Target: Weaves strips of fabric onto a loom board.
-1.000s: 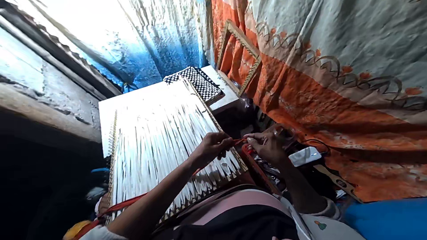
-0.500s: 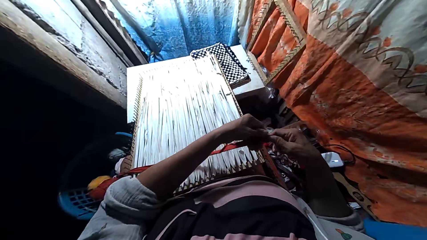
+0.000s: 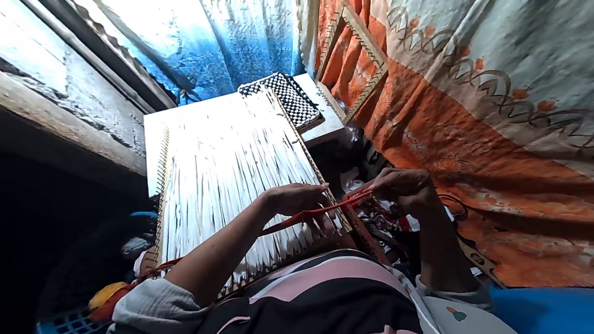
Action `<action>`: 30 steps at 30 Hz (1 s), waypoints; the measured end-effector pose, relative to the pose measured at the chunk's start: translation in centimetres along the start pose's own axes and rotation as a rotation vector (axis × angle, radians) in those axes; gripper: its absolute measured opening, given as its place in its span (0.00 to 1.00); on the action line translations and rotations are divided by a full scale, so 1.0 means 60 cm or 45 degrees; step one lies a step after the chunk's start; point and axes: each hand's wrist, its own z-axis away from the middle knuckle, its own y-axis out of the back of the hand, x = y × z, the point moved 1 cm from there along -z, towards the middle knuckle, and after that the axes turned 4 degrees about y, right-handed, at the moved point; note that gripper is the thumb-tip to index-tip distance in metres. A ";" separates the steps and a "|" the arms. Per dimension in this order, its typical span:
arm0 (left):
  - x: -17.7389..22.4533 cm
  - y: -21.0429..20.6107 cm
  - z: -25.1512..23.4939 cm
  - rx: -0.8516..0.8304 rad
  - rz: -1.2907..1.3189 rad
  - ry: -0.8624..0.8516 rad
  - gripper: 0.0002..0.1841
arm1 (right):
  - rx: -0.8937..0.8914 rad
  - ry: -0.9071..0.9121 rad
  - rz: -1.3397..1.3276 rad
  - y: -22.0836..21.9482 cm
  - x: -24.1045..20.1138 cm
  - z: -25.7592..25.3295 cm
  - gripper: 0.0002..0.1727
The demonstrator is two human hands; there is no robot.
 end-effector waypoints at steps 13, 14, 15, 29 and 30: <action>0.000 -0.013 -0.018 0.513 -0.440 -0.382 0.07 | 0.126 -0.022 0.211 0.017 0.068 0.017 0.10; 0.000 -0.017 -0.015 0.562 -0.565 -0.419 0.07 | 0.081 -0.057 0.283 0.015 0.074 0.018 0.10; 0.001 -0.022 -0.013 0.606 -0.686 -0.432 0.08 | 0.010 -0.127 0.352 0.011 0.078 0.019 0.10; 0.023 -0.029 0.018 0.819 -0.986 -0.424 0.12 | -0.202 -0.425 -0.192 -0.073 0.086 -0.005 0.14; 0.019 -0.026 0.020 0.797 -0.756 -0.414 0.13 | -0.197 -0.429 -0.213 -0.071 0.088 -0.004 0.15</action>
